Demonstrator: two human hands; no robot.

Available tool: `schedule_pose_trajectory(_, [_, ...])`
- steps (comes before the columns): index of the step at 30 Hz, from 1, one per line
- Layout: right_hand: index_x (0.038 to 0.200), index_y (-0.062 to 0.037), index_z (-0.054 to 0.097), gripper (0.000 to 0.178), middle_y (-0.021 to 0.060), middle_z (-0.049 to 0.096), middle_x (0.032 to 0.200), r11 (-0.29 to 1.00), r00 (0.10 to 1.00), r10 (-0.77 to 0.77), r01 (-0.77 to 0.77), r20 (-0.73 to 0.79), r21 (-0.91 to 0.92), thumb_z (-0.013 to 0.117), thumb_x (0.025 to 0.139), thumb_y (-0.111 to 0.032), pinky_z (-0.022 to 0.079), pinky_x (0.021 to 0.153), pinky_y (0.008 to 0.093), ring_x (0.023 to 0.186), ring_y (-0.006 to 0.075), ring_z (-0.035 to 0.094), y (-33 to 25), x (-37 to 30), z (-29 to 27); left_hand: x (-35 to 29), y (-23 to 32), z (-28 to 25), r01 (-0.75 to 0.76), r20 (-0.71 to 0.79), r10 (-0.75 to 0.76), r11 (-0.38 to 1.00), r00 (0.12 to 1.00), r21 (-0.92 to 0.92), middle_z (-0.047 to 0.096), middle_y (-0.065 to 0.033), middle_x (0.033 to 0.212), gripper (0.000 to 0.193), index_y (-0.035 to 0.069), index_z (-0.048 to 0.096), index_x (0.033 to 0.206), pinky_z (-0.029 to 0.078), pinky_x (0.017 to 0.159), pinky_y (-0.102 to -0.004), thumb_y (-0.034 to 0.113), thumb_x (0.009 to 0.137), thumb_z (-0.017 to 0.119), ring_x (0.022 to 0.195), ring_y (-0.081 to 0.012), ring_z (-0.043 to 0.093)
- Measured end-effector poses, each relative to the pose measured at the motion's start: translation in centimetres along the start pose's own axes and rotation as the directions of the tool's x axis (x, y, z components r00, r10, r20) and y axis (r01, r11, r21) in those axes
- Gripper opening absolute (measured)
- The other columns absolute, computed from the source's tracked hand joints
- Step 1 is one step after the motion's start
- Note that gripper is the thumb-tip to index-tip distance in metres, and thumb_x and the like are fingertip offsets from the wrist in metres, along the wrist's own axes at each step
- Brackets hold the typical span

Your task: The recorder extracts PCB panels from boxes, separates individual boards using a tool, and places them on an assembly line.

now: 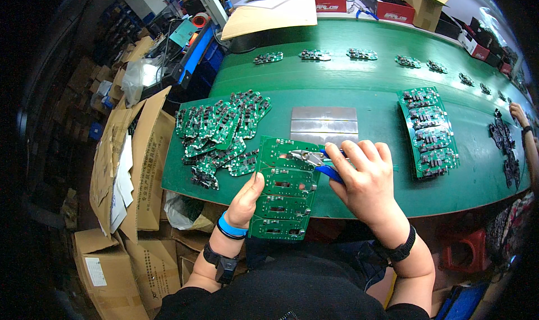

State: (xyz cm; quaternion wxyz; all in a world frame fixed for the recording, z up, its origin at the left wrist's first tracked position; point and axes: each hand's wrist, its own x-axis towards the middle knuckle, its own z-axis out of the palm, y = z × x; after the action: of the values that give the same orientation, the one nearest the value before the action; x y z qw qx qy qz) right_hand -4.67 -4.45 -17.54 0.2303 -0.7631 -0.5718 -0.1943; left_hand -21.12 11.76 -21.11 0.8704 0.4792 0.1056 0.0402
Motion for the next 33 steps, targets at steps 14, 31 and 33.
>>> schedule_pose_trajectory(14, [0.106, -0.0102, 0.059, 0.054, 0.005, 0.055, 0.09, 0.988, 0.991, 0.115, -0.12, 0.067, 0.092, 0.073, 0.054, -0.017, 0.037, 0.072, 0.0358, 0.081, 0.0225, 0.051, -0.3, -2.0, 0.9, 0.8, -1.7, -1.7, -0.021, 0.051, 0.105, 0.59, 0.993, -0.807, 0.006, -0.0246, 0.145, 0.061, 0.005, 0.026, 0.138, 0.057, 0.071, -0.0481, 0.048, 0.095, 0.026, 0.104, -0.047, 0.052])
schedule_pose_trajectory(31, [0.111, -0.0085, 0.057, 0.058, 0.0089, 0.054, 0.101, 0.982, 0.991, 0.131, -0.132, 0.018, 0.132, 0.07, 0.055, -0.018, 0.034, 0.086, 0.0408, 0.096, 0.0266, 0.049, -0.6, -1.9, -0.3, 1.2, -1.0, -1.5, -0.084, -0.008, 0.092, 0.876, 0.996, -0.476, 0.044, -0.0166, 0.129, 0.06, 0.007, 0.03, 0.136, 0.046, 0.091, -0.0473, 0.05, 0.094, 0.027, 0.114, -0.0315, 0.05])
schedule_pose_trajectory(33, [0.112, -0.0093, 0.056, 0.06, 0.0078, 0.053, 0.102, 0.989, 0.995, 0.082, -0.088, 0.058, 0.116, 0.071, 0.055, -0.018, 0.033, 0.087, 0.0413, 0.098, 0.0256, 0.048, -1.6, -1.3, -0.2, 1.3, -0.5, -0.4, -0.086, -0.023, 0.084, 0.892, 0.996, -0.444, 0.043, -0.0156, 0.13, 0.055, 0.01, 0.028, 0.137, 0.046, 0.091, -0.0472, 0.046, 0.096, 0.026, 0.113, -0.0312, 0.05])
